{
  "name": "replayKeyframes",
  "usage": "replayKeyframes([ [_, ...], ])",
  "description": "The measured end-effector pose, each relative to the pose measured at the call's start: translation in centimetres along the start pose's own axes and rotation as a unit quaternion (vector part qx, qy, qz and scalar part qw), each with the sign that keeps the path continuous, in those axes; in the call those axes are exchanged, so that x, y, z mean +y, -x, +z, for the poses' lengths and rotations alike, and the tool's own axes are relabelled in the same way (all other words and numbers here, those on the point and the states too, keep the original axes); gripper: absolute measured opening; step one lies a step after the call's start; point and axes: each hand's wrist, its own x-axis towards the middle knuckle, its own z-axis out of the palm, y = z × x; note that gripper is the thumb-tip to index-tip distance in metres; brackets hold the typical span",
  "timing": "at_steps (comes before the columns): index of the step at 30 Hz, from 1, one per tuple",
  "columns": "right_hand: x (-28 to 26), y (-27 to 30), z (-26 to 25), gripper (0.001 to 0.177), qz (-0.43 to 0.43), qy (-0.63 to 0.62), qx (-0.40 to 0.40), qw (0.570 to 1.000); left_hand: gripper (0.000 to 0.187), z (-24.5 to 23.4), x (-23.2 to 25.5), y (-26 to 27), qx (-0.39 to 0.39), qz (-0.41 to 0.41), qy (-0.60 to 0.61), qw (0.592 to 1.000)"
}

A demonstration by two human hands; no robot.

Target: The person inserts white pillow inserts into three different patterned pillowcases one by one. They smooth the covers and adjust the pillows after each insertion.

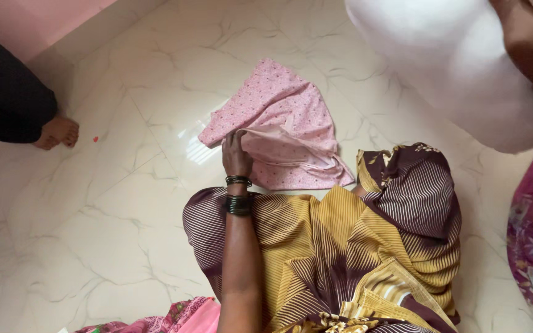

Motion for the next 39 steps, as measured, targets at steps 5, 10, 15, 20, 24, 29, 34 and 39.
replayKeyframes([
  [5, -3.4, 9.9, -8.4, 0.037, 0.072, -0.244, -0.196, 0.947, 0.080, 0.0, 0.5, -0.5, -0.012, 0.005, -0.012, 1.000],
  [10, -10.6, 12.7, -16.4, 0.036, -0.282, -0.432, -0.555, 0.653, 0.092, 1.5, -0.1, -0.3, -0.076, 0.011, -0.012, 0.997],
  [15, -10.4, 3.3, -14.2, 0.055, -0.270, -0.506, -0.510, 0.640, 0.092, 2.9, -0.4, 0.3, -0.085, 0.040, 0.041, 0.995],
  [20, -11.1, -8.3, 0.4, 0.054, -0.126, -0.364, -0.506, 0.772, 0.087, 3.3, -0.2, 0.6, -0.084, 0.062, 0.035, 0.994],
  [24, -16.7, -10.3, 15.5, 0.060, 0.005, -0.340, -0.564, 0.753, 0.089, 3.4, -0.4, 0.7, -0.089, 0.057, 0.051, 0.993],
  [29, -25.3, -1.3, 28.8, 0.079, 0.109, -0.342, -0.612, 0.705, 0.086, 3.4, -0.3, 0.4, -0.127, 0.034, 0.044, 0.990],
  [34, -27.3, 6.5, 33.5, 0.102, 0.209, -0.319, -0.657, 0.650, 0.087, 2.7, 0.5, 0.2, -0.131, 0.045, 0.078, 0.987],
  [39, -25.9, 8.7, 33.2, 0.108, 0.148, -0.416, -0.624, 0.645, 0.091, 1.8, 0.7, 0.2, -0.135, 0.038, 0.083, 0.987],
])
